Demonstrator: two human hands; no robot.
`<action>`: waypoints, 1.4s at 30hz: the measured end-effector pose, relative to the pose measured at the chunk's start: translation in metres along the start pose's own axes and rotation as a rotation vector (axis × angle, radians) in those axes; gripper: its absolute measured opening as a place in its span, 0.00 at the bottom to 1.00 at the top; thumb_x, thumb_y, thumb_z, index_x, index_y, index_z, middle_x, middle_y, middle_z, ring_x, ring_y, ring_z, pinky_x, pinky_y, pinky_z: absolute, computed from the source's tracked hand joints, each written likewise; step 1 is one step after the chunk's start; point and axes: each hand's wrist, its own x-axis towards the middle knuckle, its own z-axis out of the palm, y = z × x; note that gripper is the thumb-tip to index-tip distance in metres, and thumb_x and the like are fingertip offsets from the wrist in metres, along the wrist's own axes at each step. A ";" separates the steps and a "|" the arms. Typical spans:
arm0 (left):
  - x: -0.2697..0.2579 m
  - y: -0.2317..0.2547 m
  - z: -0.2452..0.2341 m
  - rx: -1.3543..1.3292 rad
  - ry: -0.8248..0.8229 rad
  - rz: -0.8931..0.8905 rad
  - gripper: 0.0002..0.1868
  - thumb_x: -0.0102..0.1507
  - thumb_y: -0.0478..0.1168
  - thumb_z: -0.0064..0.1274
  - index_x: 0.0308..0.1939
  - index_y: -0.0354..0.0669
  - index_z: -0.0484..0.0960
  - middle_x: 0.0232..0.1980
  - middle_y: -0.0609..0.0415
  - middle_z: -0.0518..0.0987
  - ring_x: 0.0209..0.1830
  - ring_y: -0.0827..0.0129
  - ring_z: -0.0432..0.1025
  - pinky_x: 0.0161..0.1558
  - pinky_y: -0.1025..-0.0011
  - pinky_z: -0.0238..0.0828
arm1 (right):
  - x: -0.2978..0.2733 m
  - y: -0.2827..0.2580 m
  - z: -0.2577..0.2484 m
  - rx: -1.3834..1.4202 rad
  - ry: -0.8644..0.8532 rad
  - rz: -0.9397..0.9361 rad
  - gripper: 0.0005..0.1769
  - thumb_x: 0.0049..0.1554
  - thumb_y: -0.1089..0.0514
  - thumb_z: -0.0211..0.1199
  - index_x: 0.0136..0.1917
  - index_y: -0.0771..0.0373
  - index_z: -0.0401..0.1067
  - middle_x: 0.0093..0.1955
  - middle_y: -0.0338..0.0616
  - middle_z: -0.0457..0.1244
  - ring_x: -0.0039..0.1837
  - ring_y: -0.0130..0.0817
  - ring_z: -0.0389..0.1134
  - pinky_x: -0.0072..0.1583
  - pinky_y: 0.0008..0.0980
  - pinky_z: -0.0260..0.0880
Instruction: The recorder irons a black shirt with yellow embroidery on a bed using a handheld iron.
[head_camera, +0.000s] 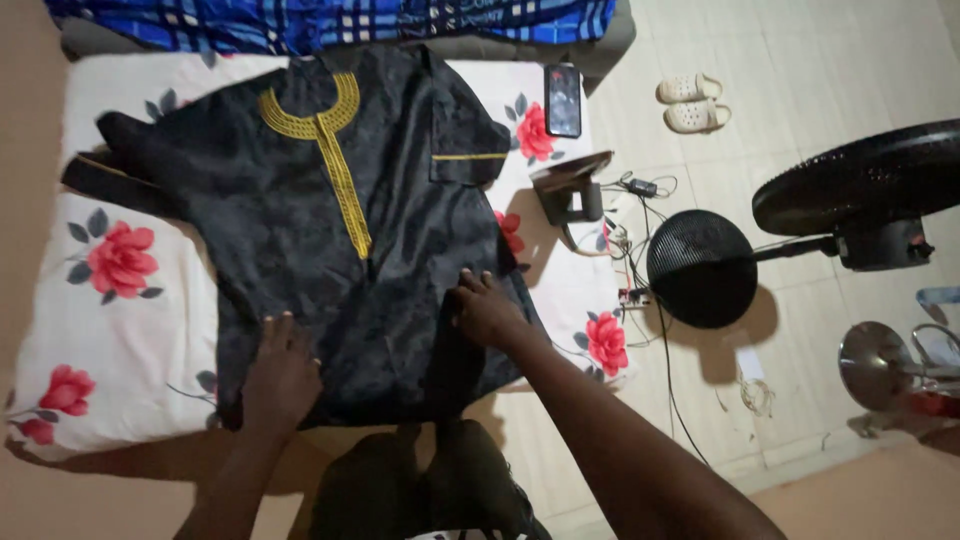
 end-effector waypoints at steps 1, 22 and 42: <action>-0.002 0.005 -0.003 -0.003 -0.009 0.000 0.29 0.60 0.44 0.55 0.64 0.39 0.72 0.78 0.38 0.61 0.79 0.41 0.52 0.71 0.53 0.57 | 0.001 0.009 0.008 0.003 -0.008 0.004 0.33 0.56 0.46 0.64 0.71 0.59 0.65 0.80 0.60 0.48 0.78 0.67 0.42 0.75 0.56 0.43; -0.028 -0.044 0.020 -0.068 0.259 -0.367 0.50 0.51 0.47 0.62 0.78 0.43 0.64 0.76 0.23 0.60 0.66 0.23 0.59 0.60 0.34 0.61 | -0.054 -0.012 -0.050 0.107 0.285 0.413 0.26 0.48 0.58 0.66 0.62 0.59 0.71 0.71 0.61 0.53 0.68 0.67 0.58 0.59 0.59 0.68; -0.054 -0.144 0.048 -0.134 0.064 -0.338 0.29 0.62 0.53 0.59 0.66 0.50 0.83 0.47 0.31 0.82 0.50 0.36 0.75 0.56 0.44 0.74 | -0.078 0.033 -0.005 0.217 0.057 0.559 0.18 0.56 0.49 0.63 0.52 0.63 0.78 0.50 0.64 0.68 0.57 0.63 0.72 0.59 0.53 0.72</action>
